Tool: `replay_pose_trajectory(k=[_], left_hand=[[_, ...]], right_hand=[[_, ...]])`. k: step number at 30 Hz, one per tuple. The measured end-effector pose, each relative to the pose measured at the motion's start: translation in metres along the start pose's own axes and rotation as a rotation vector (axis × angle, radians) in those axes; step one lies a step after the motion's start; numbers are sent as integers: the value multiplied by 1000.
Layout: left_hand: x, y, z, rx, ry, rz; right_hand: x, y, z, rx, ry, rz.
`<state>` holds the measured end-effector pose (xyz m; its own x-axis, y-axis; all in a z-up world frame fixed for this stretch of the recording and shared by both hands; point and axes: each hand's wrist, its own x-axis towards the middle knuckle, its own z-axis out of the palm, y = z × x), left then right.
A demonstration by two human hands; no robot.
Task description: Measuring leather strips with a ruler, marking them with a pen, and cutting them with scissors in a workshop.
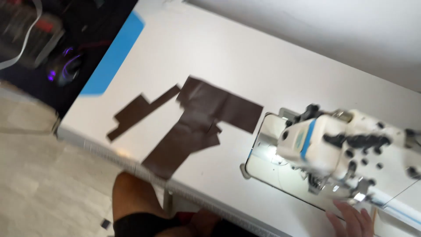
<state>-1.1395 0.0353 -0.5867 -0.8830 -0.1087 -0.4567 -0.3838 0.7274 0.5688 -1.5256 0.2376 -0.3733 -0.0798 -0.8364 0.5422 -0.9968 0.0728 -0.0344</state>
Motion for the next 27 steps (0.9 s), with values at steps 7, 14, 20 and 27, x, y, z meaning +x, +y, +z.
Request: replay_pose_trajectory(k=[7,14,20,27], left_hand=[[-22,60,45,-66,154,-103],[0,69,40,-173,404,-436],[-28,147,-27,-288,780,-296],[-111,197,-95,-58,1320,398]], right_hand=[[60,-64,-36,-218,97,-181],[62,-105,-51,-161,44,-41],[67,-125,-38,-91,-4,131],[62,-125,-32,-178,-77,225]])
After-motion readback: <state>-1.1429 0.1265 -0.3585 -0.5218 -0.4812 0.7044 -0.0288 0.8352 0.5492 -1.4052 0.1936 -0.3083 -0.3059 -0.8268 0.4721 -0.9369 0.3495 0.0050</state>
